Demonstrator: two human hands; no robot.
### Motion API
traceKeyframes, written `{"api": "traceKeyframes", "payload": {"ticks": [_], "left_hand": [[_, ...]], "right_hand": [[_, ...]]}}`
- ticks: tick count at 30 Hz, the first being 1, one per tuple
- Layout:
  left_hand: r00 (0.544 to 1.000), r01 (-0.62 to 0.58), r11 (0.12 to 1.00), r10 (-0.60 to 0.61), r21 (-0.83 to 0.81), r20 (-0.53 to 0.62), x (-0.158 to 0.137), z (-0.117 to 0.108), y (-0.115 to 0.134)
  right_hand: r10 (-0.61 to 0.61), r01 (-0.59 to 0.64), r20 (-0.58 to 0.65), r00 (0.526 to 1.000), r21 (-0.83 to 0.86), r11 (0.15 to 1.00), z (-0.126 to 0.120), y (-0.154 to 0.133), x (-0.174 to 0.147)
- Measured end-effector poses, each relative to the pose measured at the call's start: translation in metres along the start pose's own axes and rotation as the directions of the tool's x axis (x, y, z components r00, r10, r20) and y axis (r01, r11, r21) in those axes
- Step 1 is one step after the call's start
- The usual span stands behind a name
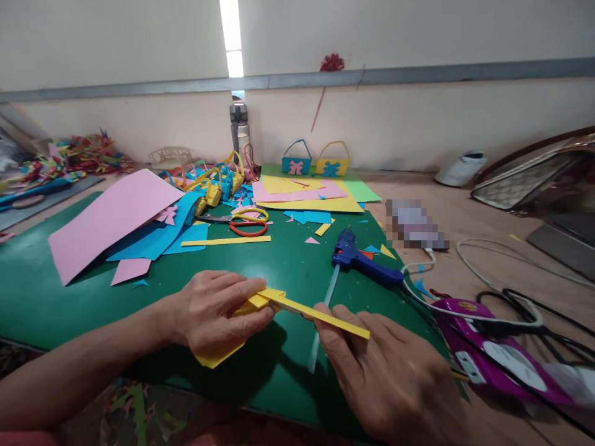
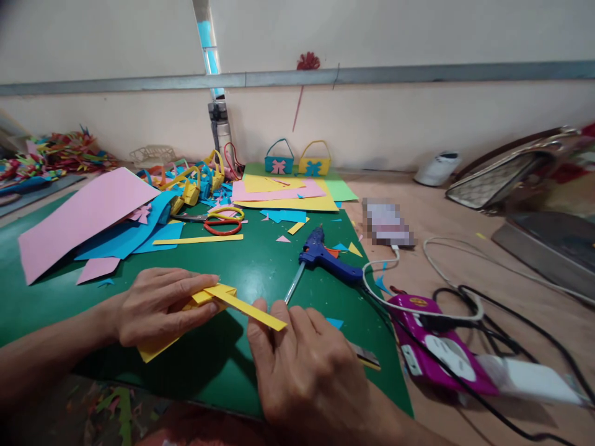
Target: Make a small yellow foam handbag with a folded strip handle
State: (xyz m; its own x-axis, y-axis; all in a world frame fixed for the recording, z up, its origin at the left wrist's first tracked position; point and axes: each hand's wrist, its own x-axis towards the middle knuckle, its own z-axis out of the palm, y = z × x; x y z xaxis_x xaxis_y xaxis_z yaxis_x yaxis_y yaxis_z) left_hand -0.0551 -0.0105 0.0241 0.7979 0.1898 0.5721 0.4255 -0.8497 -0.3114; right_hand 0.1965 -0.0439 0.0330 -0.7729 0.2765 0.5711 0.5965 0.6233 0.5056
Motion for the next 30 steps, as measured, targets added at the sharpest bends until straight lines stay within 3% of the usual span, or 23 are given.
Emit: {"api": "traceKeyframes", "payload": {"ticks": [16,26,30], "left_hand": [[0.999,0.037,0.992,-0.038,-0.124,-0.007,0.0,-0.002,-0.005],[0.983,0.029,0.99,-0.053,-0.138,-0.176,-0.01,0.005,-0.003],[0.987,0.052,0.991,-0.07,-0.121,-0.146,-0.008,0.001,-0.001]], "right_hand": [[0.06,-0.056,-0.026,0.998,0.137,0.989,-0.003,0.009,0.011],[0.064,-0.054,-0.031,0.997,0.243,0.969,0.002,0.012,0.008],[0.046,-0.042,-0.007,0.999,0.258,0.965,0.003,0.012,0.007]]}}
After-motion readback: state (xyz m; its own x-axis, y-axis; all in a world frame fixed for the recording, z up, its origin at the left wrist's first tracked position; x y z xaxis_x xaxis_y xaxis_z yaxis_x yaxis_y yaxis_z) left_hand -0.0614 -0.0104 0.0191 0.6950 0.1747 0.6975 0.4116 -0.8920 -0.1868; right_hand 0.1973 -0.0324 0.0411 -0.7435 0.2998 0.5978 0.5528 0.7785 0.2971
